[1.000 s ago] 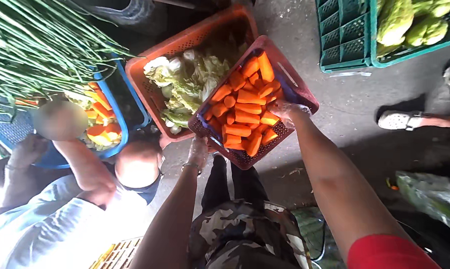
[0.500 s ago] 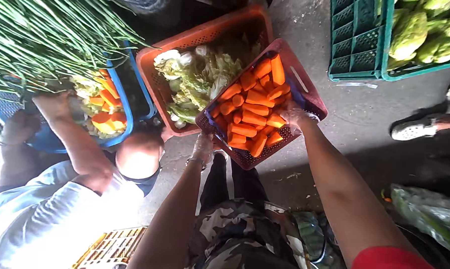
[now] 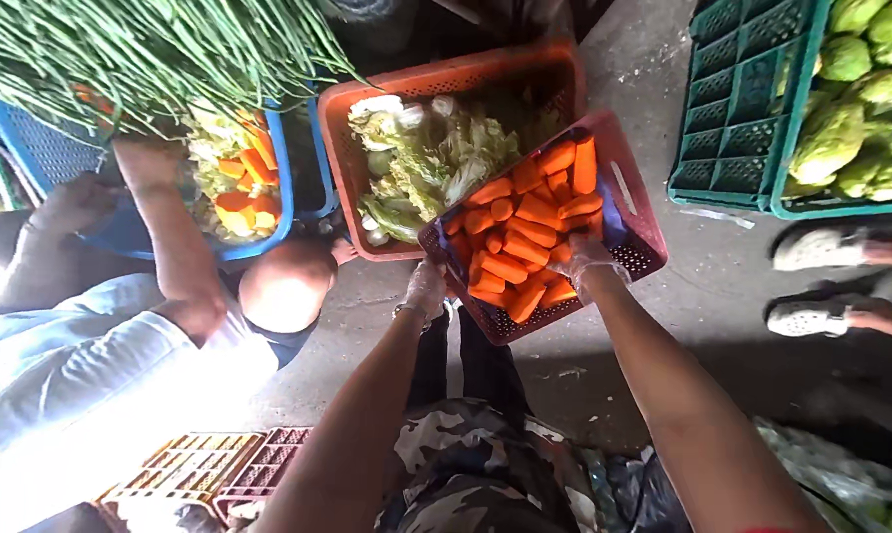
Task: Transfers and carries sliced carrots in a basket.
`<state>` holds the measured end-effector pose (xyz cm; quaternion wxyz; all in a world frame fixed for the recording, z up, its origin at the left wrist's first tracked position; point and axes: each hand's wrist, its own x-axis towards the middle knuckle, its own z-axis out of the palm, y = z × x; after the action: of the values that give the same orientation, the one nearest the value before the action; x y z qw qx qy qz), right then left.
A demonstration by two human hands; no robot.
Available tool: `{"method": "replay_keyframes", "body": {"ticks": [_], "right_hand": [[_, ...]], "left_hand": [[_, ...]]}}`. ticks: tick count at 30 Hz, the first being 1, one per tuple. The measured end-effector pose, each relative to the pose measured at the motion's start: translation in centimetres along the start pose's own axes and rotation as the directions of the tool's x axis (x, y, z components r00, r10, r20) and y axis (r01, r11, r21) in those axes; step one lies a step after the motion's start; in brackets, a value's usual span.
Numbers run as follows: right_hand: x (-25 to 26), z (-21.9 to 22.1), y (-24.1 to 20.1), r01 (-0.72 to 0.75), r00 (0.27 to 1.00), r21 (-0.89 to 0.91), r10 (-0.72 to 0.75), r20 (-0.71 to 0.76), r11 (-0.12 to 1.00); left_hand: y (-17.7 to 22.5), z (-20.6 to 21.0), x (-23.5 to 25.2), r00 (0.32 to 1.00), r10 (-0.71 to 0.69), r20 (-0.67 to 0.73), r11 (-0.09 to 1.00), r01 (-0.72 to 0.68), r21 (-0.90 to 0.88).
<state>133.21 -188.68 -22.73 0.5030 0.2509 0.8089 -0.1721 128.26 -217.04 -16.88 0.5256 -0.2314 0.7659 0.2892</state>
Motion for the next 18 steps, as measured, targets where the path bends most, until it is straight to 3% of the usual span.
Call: {"method": "replay_keyframes", "body": {"ticks": [3,5,7,10,13,15,17,18], "right_hand": [[-0.5,-0.3,-1.1,-0.085,0.996,-0.008,0.085,-0.026,0.996],[-1.7,-0.4,-1.0,-0.111,0.991,0.079,0.116,-0.065,0.991],[-3.6,-1.4,-1.1,-0.112,0.982,0.252,0.146,-0.118,0.961],[-7.0,-2.9,-2.9,0.070,0.968,0.598,0.092,-0.235,0.799],[-11.0,-4.8,-11.6,0.263,0.965,0.721,-0.171,-0.200,0.641],[-11.7,-5.0,-18.5,0.384,0.908,0.707,-0.384,-0.170,0.594],[-11.7,-4.8,-25.9,0.510,0.809,0.603,-0.580,-0.095,0.613],[-13.2,-5.6,-30.4,0.580,0.766,0.467,-0.642,-0.033,0.667]], "left_hand": [[0.4,-0.5,-0.2,1.000,0.006,0.019,1.000,-0.006,-0.012],[0.2,-0.9,-0.1,0.999,0.022,0.034,0.998,-0.020,-0.057],[0.0,-1.3,0.2,0.997,0.051,0.049,0.994,-0.046,-0.094],[-0.1,-1.4,0.3,0.989,0.132,0.072,0.985,-0.122,-0.124],[-1.1,-1.6,0.8,0.981,0.175,0.086,0.976,-0.162,-0.148],[-1.3,-1.9,0.8,0.979,0.176,0.101,0.974,-0.158,-0.160],[-1.4,-2.2,0.6,0.977,0.161,0.141,0.980,-0.140,-0.144],[-1.3,-2.6,0.3,0.974,0.152,0.168,0.982,-0.130,-0.137]]}}
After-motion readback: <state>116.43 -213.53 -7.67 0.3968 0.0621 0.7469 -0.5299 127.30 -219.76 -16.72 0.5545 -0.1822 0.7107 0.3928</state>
